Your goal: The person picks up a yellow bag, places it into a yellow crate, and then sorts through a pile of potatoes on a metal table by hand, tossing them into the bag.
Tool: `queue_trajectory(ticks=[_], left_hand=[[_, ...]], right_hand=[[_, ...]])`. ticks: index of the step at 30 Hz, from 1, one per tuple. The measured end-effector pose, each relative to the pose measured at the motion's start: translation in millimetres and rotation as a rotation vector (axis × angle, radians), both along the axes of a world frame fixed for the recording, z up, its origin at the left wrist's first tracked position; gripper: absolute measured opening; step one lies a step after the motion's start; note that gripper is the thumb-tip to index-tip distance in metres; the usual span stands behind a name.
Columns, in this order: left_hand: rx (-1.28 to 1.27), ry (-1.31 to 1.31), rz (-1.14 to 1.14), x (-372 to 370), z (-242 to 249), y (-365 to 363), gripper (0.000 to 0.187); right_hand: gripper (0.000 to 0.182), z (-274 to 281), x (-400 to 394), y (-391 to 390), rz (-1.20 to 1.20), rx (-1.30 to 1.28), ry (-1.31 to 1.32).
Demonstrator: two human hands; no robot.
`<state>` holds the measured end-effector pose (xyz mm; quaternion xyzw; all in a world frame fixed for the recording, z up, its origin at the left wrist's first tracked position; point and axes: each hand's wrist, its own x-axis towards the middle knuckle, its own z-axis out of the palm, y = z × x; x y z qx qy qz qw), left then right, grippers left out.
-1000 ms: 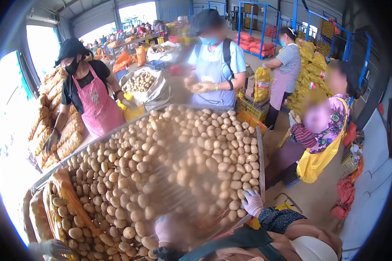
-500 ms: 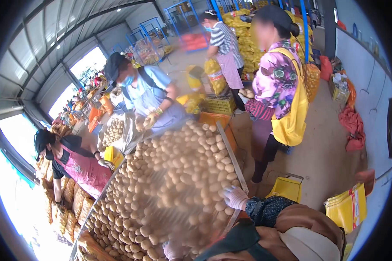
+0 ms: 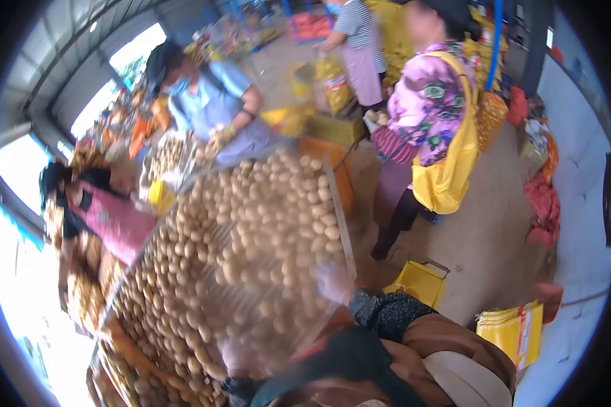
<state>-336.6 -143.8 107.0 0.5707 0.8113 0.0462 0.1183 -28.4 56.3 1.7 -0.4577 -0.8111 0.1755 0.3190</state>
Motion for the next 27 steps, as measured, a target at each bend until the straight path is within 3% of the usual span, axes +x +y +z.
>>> queue_trajectory(ticks=[1, 4, 13, 14, 15, 19, 21, 23, 24, 27], left_hand=[[0.052, -0.046, 0.122, 0.5, -4.3, -4.4, 0.040], [0.229, -0.026, 0.199, -6.0, -17.8, -12.2, 0.029], [0.584, -0.100, 0.453, -74.5, -42.4, -27.2, 0.029], [0.618, -0.231, 0.487, -83.7, -29.3, -20.0, 0.022], [0.554, -0.069, 0.506, -89.4, -14.3, -15.8, 0.025], [0.576, 0.104, 0.440, -147.5, -31.3, 15.3, 0.030], [0.320, 0.329, 0.383, -161.7, -26.4, 43.5, 0.044], [0.290, 0.489, 0.350, -171.4, -39.9, 65.3, 0.042], [0.070, 0.448, 0.380, -177.6, -44.7, 75.8, 0.060], [-0.173, 0.421, 0.317, -191.1, -50.2, 100.5, 0.062]], right_hand=[[0.024, 5.3, 1.0, 2.3, 0.020, -0.051, -0.088], [0.032, -2.8, -7.4, 4.4, 0.020, -0.057, -0.201], [0.037, -21.4, -15.5, 8.6, 0.063, 0.016, -0.214], [0.037, -22.4, -16.0, 7.7, 0.059, 0.006, -0.215], [0.038, -24.3, -16.2, 7.8, 0.053, -0.005, -0.216], [0.040, -25.7, -16.8, 8.1, 0.049, -0.004, -0.219], [0.040, -19.9, -19.2, 7.3, 0.052, -0.025, -0.240], [0.040, -19.0, -19.2, 7.8, 0.049, -0.030, -0.251], [0.040, -21.5, -18.6, 8.2, 0.047, -0.025, -0.252], [0.038, -26.5, -17.5, 9.0, 0.031, -0.017, -0.249]])
